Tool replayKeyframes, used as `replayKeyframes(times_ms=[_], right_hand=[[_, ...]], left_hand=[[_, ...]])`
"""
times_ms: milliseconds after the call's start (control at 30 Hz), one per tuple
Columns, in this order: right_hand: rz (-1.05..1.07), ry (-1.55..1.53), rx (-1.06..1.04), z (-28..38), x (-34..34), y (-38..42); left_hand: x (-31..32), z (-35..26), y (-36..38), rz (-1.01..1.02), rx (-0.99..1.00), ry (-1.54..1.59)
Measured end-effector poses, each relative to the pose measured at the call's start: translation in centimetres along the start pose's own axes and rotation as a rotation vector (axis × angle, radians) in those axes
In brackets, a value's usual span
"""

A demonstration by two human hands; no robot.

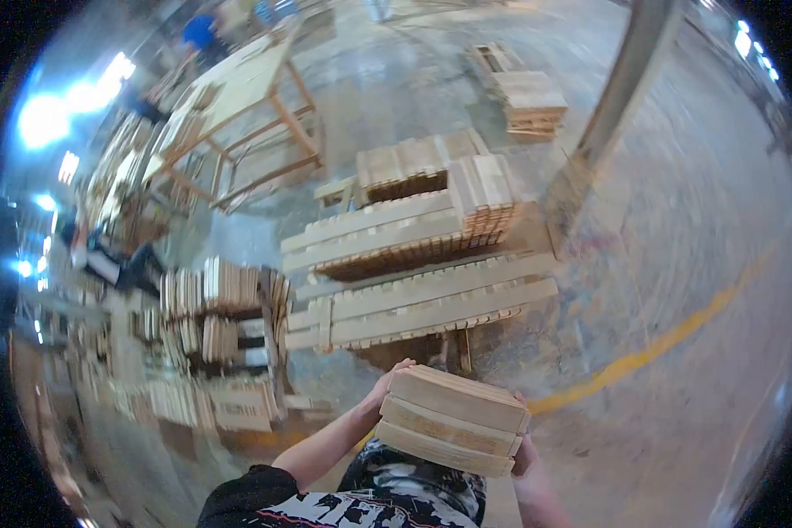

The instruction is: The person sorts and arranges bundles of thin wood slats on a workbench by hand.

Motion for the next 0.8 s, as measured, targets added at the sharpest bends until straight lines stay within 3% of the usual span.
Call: replayKeyframes(times_ms=[100,200,333,567,667,700,800], right_hand=[[0.053,0.068,0.109,-0.5,2.8,0.9],[0.118,0.129,0.223,-1.6,6.8,0.7],[0.201,0.207,0.371,-5.2,14.2,-0.7],[0.327,0.329,0.655,-18.8,29.9,-4.4],[0.404,0.363,0.698,-27.8,35.7,-7.1],[0.433,0.383,0.702,-30.0,37.4,-8.0],[0.377,0.421,0.852,-34.2,43.9,-7.0]], left_hand=[[-3.8,1.4,3.5,-0.071,-0.034,0.065],[-8.8,1.6,6.1,-0.165,0.098,0.132],[-13.9,-1.1,13.4,-0.268,0.135,0.246],[-30.2,-2.0,21.7,-0.453,0.279,0.512],[-42.7,1.9,20.4,-0.329,0.431,0.673],[-43.4,-0.6,23.5,-0.445,0.393,0.607],[-49.4,-2.6,26.4,-0.399,0.39,0.634]])
Point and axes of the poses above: each hand's wrist, its own y-axis away from the middle knuckle, its own x-axis out of the palm, z = x × y, the point moved 7 cm from there along -y, towards the middle knuckle, and after that the axes turned 5 degrees about x, right-handed, at the moved point
